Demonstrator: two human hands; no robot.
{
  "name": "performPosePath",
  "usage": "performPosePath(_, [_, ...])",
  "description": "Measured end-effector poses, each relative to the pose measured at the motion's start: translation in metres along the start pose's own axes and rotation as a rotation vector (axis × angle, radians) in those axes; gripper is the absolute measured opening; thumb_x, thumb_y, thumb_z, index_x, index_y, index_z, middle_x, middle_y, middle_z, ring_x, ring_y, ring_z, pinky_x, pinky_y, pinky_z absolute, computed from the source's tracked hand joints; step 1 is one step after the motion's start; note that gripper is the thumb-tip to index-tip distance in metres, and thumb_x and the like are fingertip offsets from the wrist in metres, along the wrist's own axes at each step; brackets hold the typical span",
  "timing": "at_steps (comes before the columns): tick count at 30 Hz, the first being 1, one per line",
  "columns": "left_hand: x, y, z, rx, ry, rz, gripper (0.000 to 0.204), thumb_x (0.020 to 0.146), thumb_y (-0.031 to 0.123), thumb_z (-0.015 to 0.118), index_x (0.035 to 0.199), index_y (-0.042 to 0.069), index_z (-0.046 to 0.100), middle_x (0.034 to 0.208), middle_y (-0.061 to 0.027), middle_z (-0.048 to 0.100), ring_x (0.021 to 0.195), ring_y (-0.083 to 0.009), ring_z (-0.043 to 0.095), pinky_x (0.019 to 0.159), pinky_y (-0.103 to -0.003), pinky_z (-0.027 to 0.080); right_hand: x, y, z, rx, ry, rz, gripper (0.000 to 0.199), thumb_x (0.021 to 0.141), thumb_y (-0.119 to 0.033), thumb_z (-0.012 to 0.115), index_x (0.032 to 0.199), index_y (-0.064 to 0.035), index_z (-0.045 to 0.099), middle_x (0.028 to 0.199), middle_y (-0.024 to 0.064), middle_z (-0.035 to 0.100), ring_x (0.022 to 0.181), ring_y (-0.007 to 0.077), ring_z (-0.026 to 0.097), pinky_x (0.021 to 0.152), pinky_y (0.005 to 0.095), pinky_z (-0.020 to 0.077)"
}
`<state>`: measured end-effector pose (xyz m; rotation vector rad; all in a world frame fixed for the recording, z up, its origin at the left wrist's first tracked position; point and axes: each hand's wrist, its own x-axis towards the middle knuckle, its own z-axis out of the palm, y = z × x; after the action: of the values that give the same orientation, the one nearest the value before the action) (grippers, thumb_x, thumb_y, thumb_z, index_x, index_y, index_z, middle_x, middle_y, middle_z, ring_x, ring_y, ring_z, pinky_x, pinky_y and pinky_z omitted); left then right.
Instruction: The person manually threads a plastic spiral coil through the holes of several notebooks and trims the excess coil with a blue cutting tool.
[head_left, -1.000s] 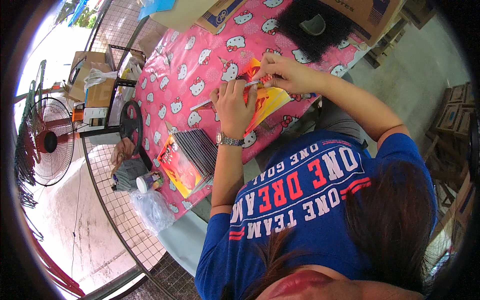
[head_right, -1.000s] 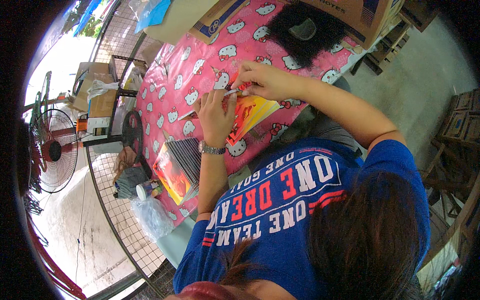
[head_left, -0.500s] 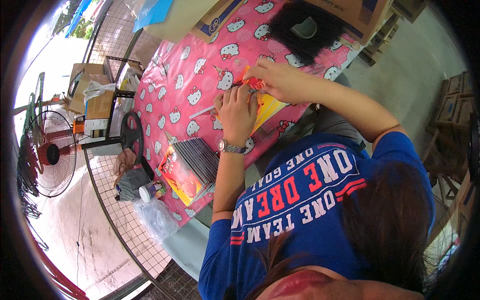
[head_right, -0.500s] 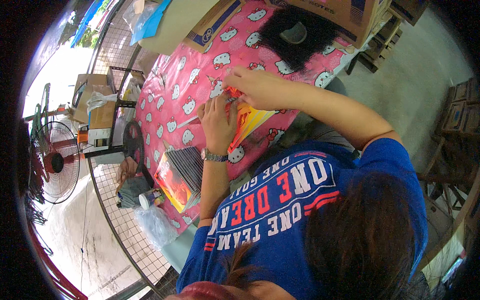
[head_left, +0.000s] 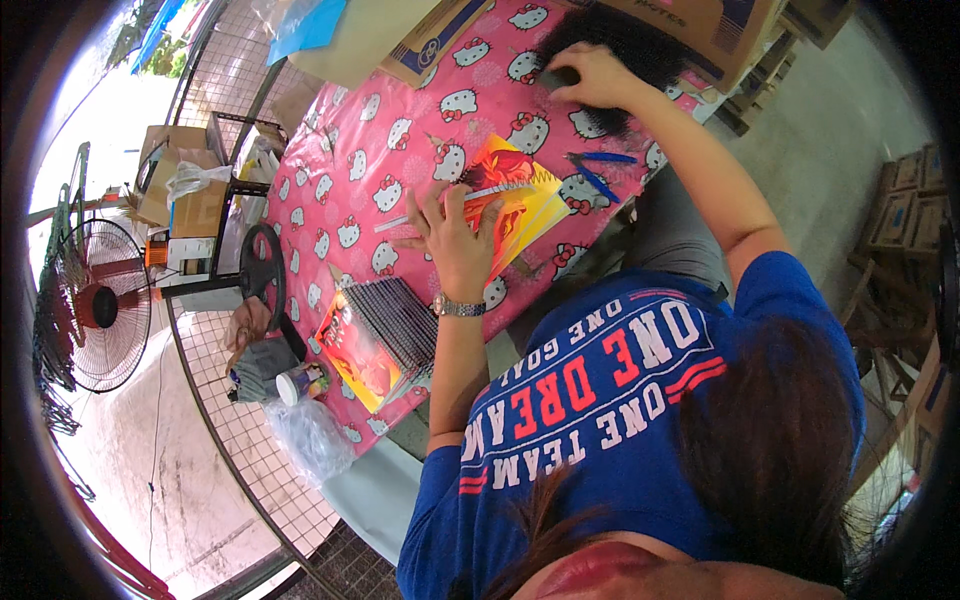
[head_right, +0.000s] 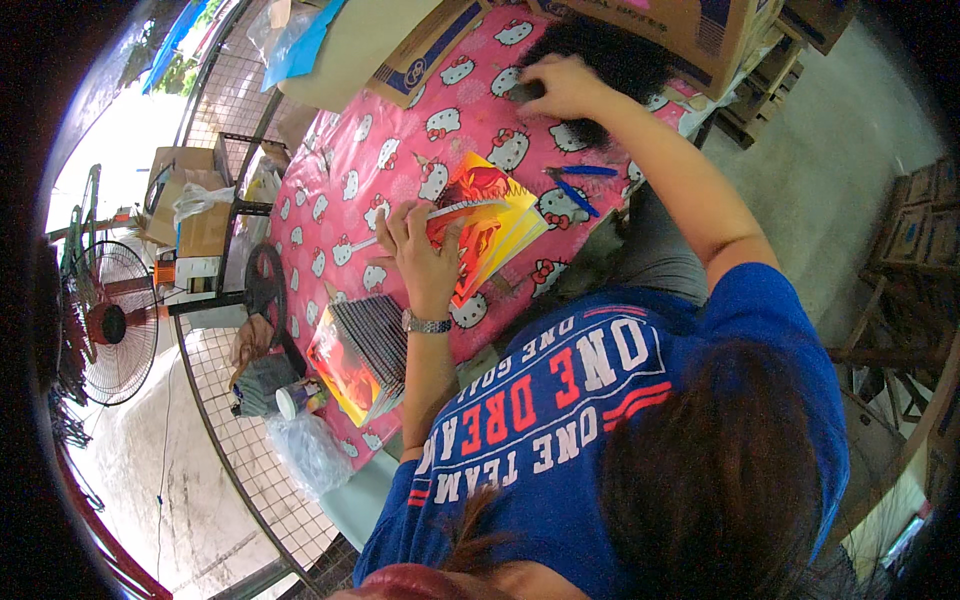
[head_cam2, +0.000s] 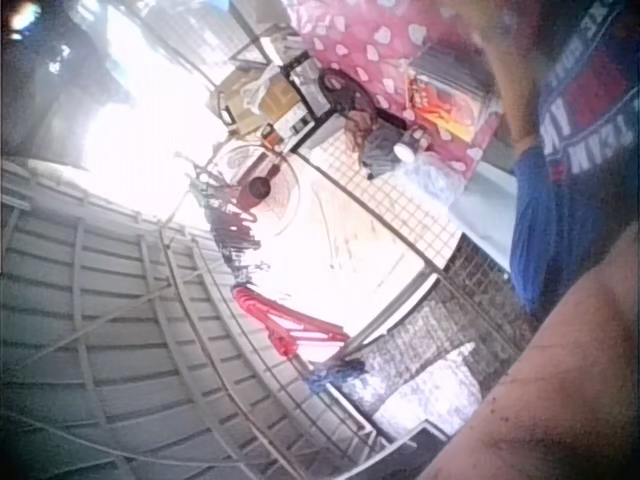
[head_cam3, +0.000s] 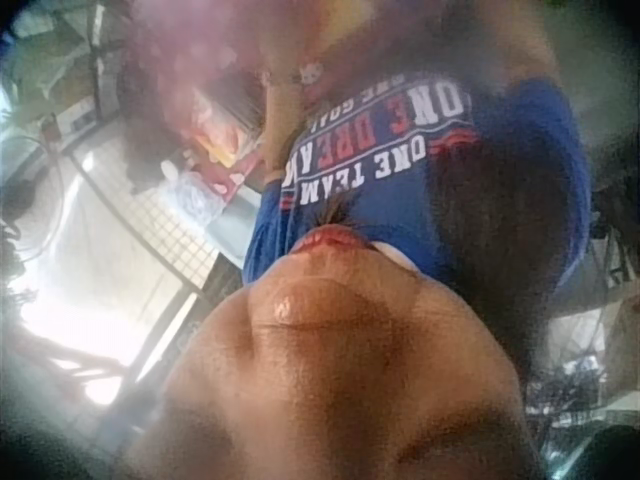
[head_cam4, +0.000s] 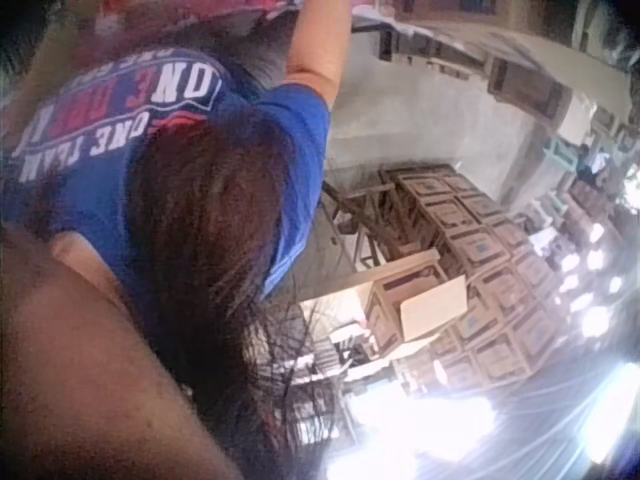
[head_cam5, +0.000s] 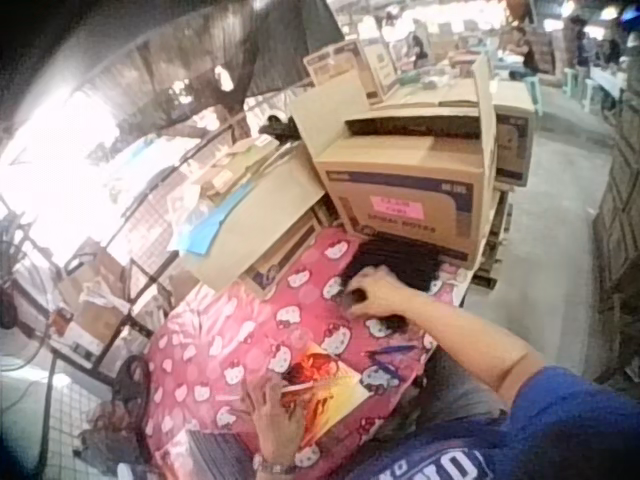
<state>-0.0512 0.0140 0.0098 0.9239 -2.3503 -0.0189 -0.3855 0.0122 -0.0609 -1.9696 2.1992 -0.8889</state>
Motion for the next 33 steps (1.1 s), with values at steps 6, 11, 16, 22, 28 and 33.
performPosePath(6, [-0.006, -0.007, 0.009, -0.162, -0.033, 0.038, 0.031, 0.072, 0.031, 0.079, 0.09, 0.01, 0.064, 0.101, -0.0065, 0.053, 0.114, -0.0323, 0.044, 0.104, -0.058, 0.02, -0.014, -0.125, -0.042, 1.044, -0.966, -0.052, 0.048, 0.081, -0.031, 0.07, 0.119, -0.0028, 0.061, 0.111, 0.0083, 0.062, 0.1, 0.0162, 0.057, 0.09, 0.031, 0.0444])
performPosePath(11, [0.005, -0.002, -0.001, -0.184, -0.095, 0.073, 0.034, 0.071, 0.026, 0.079, 0.091, 0.005, 0.062, 0.098, -0.0108, 0.056, 0.101, -0.0319, 0.049, 0.092, -0.045, 0.035, -0.01, -0.119, -0.032, 1.384, -0.926, -0.208, 0.059, 0.076, -0.039, 0.072, 0.121, -0.0034, 0.059, 0.113, 0.0083, 0.06, 0.106, 0.0183, 0.056, 0.096, 0.0318, 0.0405])
performPosePath(16, [0.008, -0.005, -0.006, -0.132, -0.126, 0.108, 0.036, 0.071, 0.029, 0.079, 0.093, 0.006, 0.061, 0.097, -0.0105, 0.056, 0.102, -0.0327, 0.048, 0.093, -0.049, 0.035, -0.01, -0.127, -0.038, 1.316, -0.918, -0.158, 0.059, 0.074, -0.038, 0.071, 0.119, -0.0018, 0.059, 0.113, 0.0072, 0.06, 0.107, 0.017, 0.055, 0.096, 0.0309, 0.0408])
performPosePath(22, [0.009, -0.012, -0.001, -0.182, -0.118, 0.093, 0.042, 0.072, 0.031, 0.079, 0.099, 0.007, 0.058, 0.099, -0.0107, 0.057, 0.103, -0.0332, 0.049, 0.092, -0.051, 0.035, -0.008, -0.128, -0.04, 1.363, -0.94, -0.031, 0.042, 0.079, -0.021, 0.067, 0.117, -0.004, 0.06, 0.112, 0.0082, 0.059, 0.103, 0.0157, 0.053, 0.091, 0.0314, 0.0442])
performPosePath(28, [0.011, -0.009, -0.005, -0.16, -0.133, 0.102, 0.041, 0.072, 0.031, 0.079, 0.097, 0.005, 0.058, 0.099, -0.0112, 0.058, 0.101, -0.0334, 0.05, 0.09, -0.047, 0.038, -0.015, -0.13, -0.033, 1.738, -0.903, -0.111, 0.052, 0.076, -0.029, 0.07, 0.119, -0.0023, 0.059, 0.111, 0.006, 0.058, 0.105, 0.0179, 0.055, 0.095, 0.0327, 0.0426])
performPosePath(33, [0.013, -0.008, -0.004, -0.189, -0.109, 0.061, 0.04, 0.068, 0.03, 0.082, 0.092, 0.005, 0.06, 0.093, -0.0092, 0.059, 0.098, -0.0308, 0.053, 0.091, -0.046, 0.038, -0.007, -0.125, -0.026, 1.33, -0.858, -0.053, 0.048, 0.075, -0.03, 0.071, 0.115, -0.0047, 0.062, 0.103, 0.0028, 0.056, 0.095, 0.0146, 0.052, 0.091, 0.03, 0.0412])
